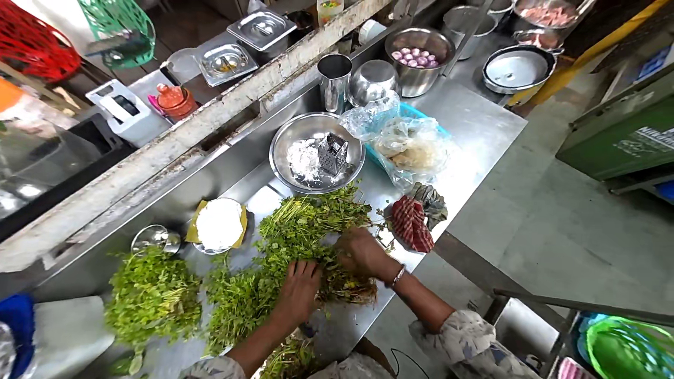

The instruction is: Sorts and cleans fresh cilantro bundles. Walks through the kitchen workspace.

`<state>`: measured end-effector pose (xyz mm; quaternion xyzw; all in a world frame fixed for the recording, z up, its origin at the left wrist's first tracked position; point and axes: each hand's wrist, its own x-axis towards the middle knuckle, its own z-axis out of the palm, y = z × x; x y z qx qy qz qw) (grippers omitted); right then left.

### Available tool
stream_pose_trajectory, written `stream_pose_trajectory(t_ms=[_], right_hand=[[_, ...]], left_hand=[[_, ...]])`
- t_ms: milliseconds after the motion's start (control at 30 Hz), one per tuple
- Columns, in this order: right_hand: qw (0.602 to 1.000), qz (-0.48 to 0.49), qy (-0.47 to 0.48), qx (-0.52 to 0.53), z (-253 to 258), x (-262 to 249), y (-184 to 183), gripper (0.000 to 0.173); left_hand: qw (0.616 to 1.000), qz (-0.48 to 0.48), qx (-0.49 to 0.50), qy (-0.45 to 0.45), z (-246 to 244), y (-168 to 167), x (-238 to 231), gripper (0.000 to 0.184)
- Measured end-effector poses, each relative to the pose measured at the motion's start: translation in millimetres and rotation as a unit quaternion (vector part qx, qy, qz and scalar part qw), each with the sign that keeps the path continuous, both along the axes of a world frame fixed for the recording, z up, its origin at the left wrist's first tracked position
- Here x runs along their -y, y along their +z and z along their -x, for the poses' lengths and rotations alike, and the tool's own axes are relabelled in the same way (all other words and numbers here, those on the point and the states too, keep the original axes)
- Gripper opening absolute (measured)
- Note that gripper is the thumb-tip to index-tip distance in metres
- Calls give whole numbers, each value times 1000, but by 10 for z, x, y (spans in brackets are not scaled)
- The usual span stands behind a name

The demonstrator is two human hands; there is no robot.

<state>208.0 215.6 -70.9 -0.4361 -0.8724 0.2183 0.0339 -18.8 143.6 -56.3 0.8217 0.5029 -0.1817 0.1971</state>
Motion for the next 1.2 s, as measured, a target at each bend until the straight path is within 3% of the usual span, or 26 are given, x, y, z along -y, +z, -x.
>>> stream_pose_trajectory(t_ms=[67, 133, 233, 300, 367, 467, 567, 667, 700, 767, 833, 867, 1033, 1100, 1200], right_hand=[[997, 63, 32, 32, 271, 318, 69, 72], [993, 88, 24, 76, 469, 581, -59, 102], [994, 80, -14, 74, 461, 683, -246, 87], [992, 112, -28, 50, 324, 582, -66, 83], [986, 157, -54, 6, 155, 471, 119, 78], [954, 259, -126, -83, -29, 361, 74, 61], [910, 346, -144, -175, -156, 221, 23, 46], [871, 417, -116, -234, -200, 217, 58, 44], [862, 434, -102, -240, -191, 194, 92, 42], [860, 447, -58, -240, -163, 129, 155, 39], [853, 463, -28, -239, -137, 121, 243, 39], [850, 470, -26, -237, -127, 125, 288, 39], [815, 523, -76, -236, -244, 118, 278, 56], [831, 501, -51, -235, -268, 85, 251, 50], [904, 328, -69, -265, -404, 155, 428, 36]], left_hand=[[1000, 5, -17, -13, -26, -8, -105, 75], [998, 36, -45, -22, -12, 44, -259, 85], [994, 100, -52, 2, 109, 274, -493, 98], [997, 72, 1, 20, 262, 553, -611, 97], [992, -24, 112, 50, 415, 922, -672, 84], [949, -168, 249, 91, 522, 1341, -630, 59], [922, -222, 313, 53, 431, 1557, -524, 44], [935, -154, 314, -59, 240, 1401, -268, 32], [945, -129, 282, -100, 177, 1298, -225, 39], [969, -90, 180, -146, 68, 1088, -234, 71], [979, -79, 111, -150, 26, 824, -287, 97], [979, -92, 107, -148, 37, 700, -313, 100], [966, -144, 161, -139, 137, 526, -425, 82], [969, -130, 155, -138, 104, 529, -467, 80], [985, -73, 122, -103, 101, 616, -567, 82]])
